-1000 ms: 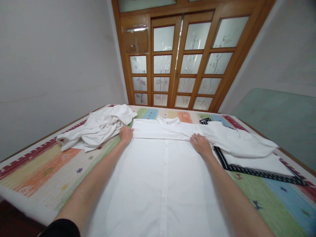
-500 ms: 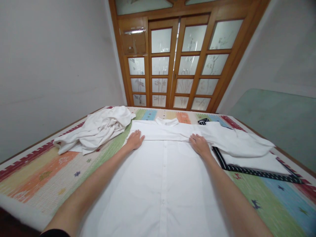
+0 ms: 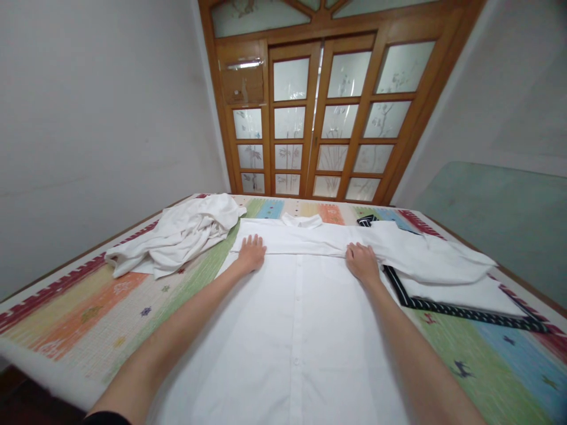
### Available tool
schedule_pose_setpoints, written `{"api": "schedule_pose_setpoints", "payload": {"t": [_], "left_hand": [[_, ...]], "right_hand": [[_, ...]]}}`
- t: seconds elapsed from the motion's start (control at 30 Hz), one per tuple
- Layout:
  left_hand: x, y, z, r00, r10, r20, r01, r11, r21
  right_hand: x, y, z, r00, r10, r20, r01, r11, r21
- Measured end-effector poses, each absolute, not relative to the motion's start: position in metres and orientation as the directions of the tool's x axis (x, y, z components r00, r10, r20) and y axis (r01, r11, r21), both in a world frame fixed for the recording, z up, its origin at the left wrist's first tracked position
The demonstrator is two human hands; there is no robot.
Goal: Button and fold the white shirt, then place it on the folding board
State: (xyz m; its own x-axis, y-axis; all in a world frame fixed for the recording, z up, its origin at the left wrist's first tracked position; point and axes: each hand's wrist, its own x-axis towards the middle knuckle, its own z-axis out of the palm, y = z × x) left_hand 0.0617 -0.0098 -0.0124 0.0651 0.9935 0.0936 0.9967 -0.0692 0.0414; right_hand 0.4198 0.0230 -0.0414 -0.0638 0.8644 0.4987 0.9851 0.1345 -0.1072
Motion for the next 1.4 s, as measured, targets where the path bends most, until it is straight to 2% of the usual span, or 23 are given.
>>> {"api": "schedule_pose_setpoints", "payload": {"t": [0.1,0.17,0.3,0.43,0.67,0.93,1.1,1.23,1.4], "left_hand": [[0.095,-0.011,-0.016,0.324,0.943,0.075,0.937,-0.331,0.113],[0.117,-0.009,-0.019,0.439,0.894,0.091,0.884,-0.448,0.133],[0.154,-0.004,-0.025,0.56,0.82,0.119,0.808,-0.572,0.138],[0.172,-0.003,-0.028,0.59,0.784,0.191,0.77,-0.618,0.157],[0.175,-0.011,-0.026,0.559,0.794,0.239,0.775,-0.603,0.189],[0.177,-0.012,-0.027,0.519,0.814,0.259,0.794,-0.572,0.205],[0.177,-0.014,-0.028,0.343,0.895,0.287,0.887,-0.409,0.214],[0.168,-0.011,-0.024,0.228,0.945,0.233,0.935,-0.279,0.218],[0.134,0.002,-0.018,0.063,0.985,0.161,0.974,-0.096,0.204]], "right_hand": [[0.422,0.023,-0.041,-0.09,0.84,0.534,0.978,0.177,-0.113],[0.424,0.023,-0.041,-0.092,0.825,0.558,0.976,0.184,-0.112],[0.425,0.021,-0.04,-0.053,0.821,0.568,0.98,0.15,-0.127],[0.426,0.021,-0.039,-0.031,0.824,0.566,0.981,0.134,-0.142],[0.425,0.017,-0.035,0.016,0.834,0.552,0.972,0.117,-0.205],[0.418,0.013,-0.029,-0.002,0.863,0.505,0.989,0.077,-0.127],[0.42,0.017,-0.036,-0.061,0.872,0.486,0.984,0.133,-0.115],[0.42,0.022,-0.043,-0.131,0.909,0.396,0.979,0.181,-0.092],[0.421,0.026,-0.046,-0.158,0.946,0.282,0.985,0.171,-0.021]]}}
